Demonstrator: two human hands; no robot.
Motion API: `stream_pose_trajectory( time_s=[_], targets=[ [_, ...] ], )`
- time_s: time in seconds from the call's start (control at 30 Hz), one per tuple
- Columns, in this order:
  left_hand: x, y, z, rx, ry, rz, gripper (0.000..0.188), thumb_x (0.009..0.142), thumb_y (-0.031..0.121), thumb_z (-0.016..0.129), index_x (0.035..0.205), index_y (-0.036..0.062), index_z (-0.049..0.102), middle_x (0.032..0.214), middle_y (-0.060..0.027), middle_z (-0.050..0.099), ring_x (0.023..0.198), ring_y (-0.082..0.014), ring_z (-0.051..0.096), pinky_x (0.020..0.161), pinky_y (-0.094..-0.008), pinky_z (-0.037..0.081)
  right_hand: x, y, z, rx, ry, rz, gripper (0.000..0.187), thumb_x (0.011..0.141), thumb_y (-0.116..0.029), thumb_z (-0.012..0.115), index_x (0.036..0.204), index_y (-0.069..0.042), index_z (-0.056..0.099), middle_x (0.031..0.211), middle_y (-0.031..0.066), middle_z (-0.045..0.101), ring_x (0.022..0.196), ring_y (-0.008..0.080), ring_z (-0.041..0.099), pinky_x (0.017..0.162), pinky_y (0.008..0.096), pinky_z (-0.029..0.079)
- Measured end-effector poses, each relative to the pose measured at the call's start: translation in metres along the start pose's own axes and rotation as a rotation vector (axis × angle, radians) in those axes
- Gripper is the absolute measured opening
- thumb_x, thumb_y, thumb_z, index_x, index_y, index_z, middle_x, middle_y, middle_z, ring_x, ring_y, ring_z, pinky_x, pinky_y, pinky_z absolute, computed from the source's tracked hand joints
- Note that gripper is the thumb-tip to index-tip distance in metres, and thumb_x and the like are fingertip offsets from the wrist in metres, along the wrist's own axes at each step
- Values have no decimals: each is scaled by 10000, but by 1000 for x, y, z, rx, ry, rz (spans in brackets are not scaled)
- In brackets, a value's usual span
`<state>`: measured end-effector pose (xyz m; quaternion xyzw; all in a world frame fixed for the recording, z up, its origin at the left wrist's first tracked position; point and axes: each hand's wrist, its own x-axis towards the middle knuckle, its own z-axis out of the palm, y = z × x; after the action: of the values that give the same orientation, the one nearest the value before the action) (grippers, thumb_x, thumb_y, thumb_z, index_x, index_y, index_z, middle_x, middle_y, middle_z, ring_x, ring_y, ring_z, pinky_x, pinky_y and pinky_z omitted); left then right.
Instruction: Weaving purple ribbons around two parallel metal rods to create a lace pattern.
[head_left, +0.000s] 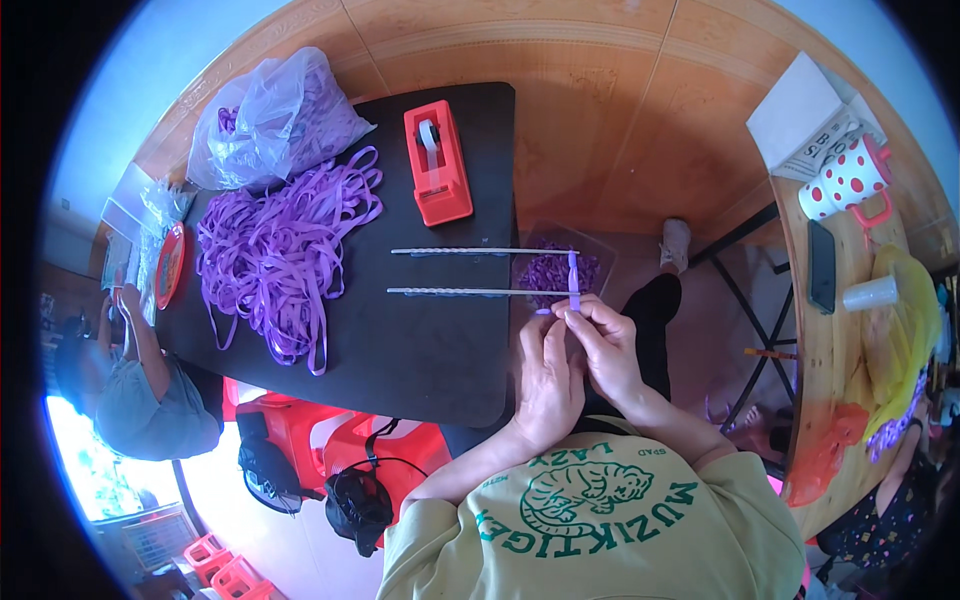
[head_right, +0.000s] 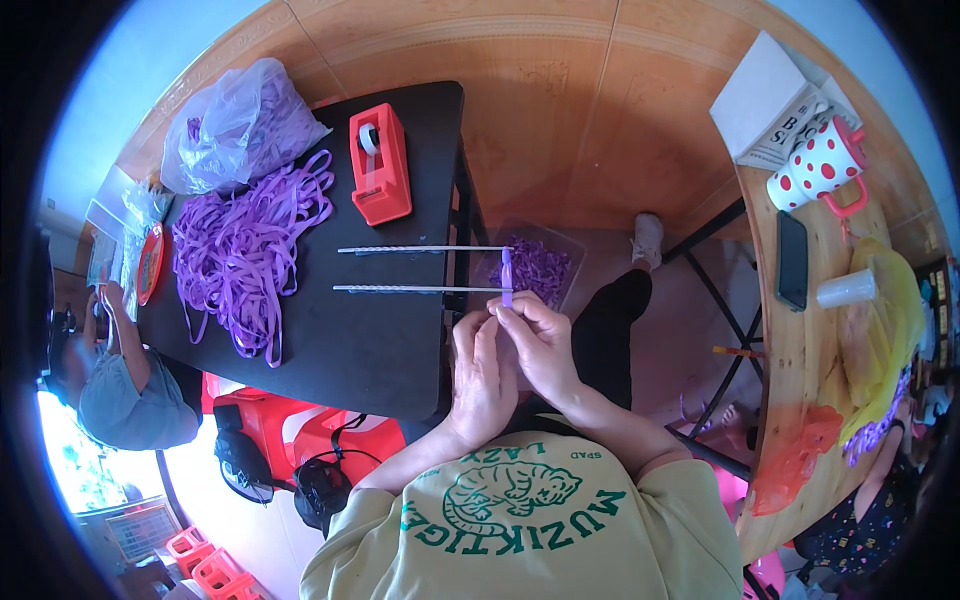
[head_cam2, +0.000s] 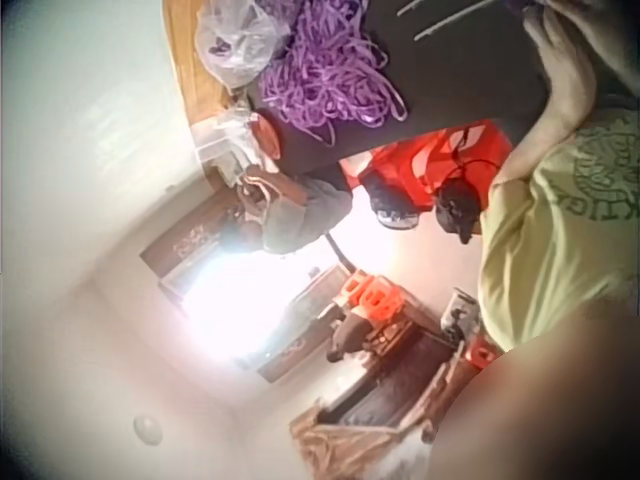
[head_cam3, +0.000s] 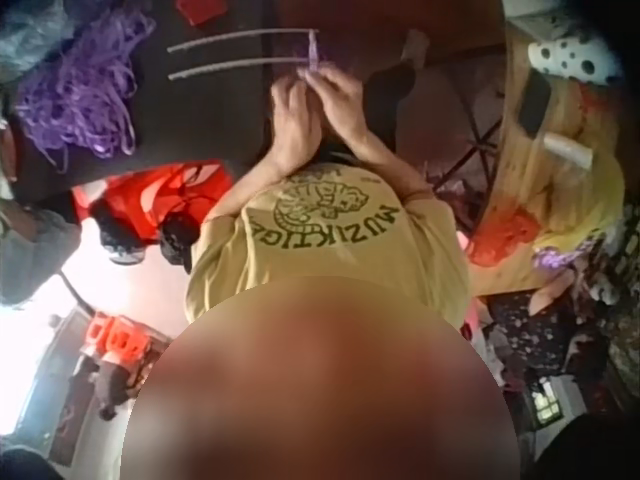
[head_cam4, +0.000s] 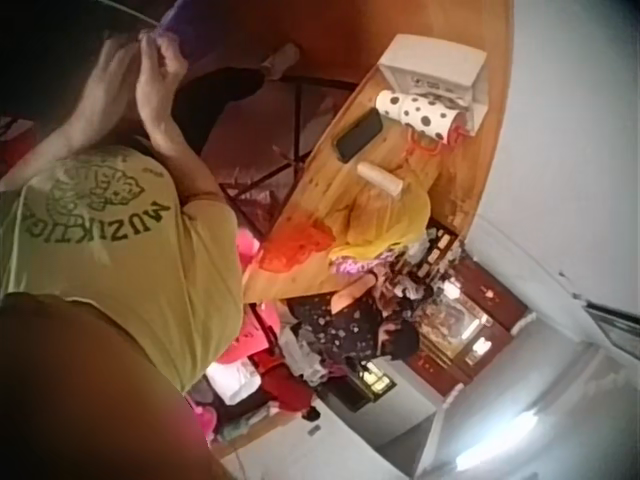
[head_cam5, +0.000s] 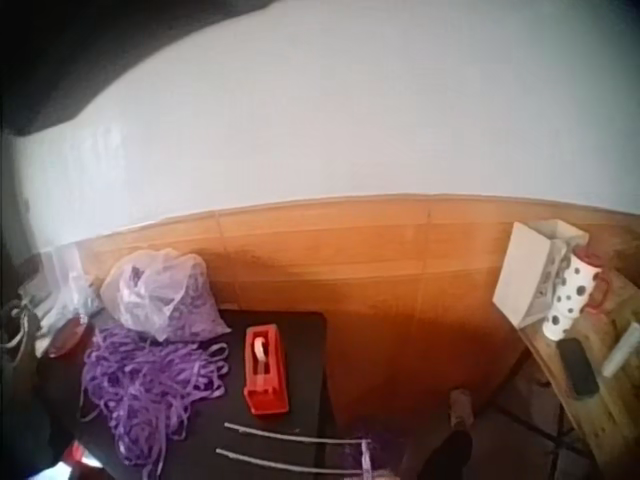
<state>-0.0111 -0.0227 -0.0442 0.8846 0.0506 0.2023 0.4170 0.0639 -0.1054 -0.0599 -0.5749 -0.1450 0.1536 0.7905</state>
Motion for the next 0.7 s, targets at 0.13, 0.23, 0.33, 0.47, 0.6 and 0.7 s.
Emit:
stream_pose_trajectory(
  time_s=[0.13,0.23,0.33,0.47,0.6,0.7],
  targets=[
    [0,-1,3,26,109,81,461,794,-61,515,1239,-68,393,1284,-302,343,1117,-464,447,940,-485,399,-6,-3,2,134,3,75,110,908,-21,561,925,44,647,861,34,620,778,71,566,725,199,445],
    [-3,-3,6,-81,104,23,420,826,-54,498,1233,-68,393,1317,-300,322,1137,-430,463,961,-449,404,-7,0,0,122,22,75,104,907,-15,561,929,43,644,840,29,618,771,64,565,701,194,444],
    [0,-11,15,-420,289,-110,280,919,13,460,1190,-56,442,1235,-240,448,1021,-272,561,860,-349,463,-10,3,-3,53,13,67,97,910,-18,558,910,37,638,827,19,619,768,53,559,690,192,439],
    [17,-3,11,-540,166,-318,225,944,110,505,1106,-39,549,921,-75,617,840,-87,547,747,-216,444,-22,12,-10,1,-24,127,92,914,-16,547,910,34,625,821,15,615,764,44,552,673,189,432],
    [26,-10,14,-844,81,-526,181,932,95,542,1022,-52,596,856,-60,644,727,-63,568,651,-174,443,-32,9,-5,119,-49,209,101,922,-4,518,936,42,607,813,10,597,755,48,546,663,190,429],
    [24,-11,15,-952,70,-584,136,925,77,548,952,-41,610,842,-66,650,709,-65,578,636,-187,456,-34,5,-7,71,-93,163,103,917,10,512,946,46,604,838,22,590,752,58,549,664,190,431]
  ],
)
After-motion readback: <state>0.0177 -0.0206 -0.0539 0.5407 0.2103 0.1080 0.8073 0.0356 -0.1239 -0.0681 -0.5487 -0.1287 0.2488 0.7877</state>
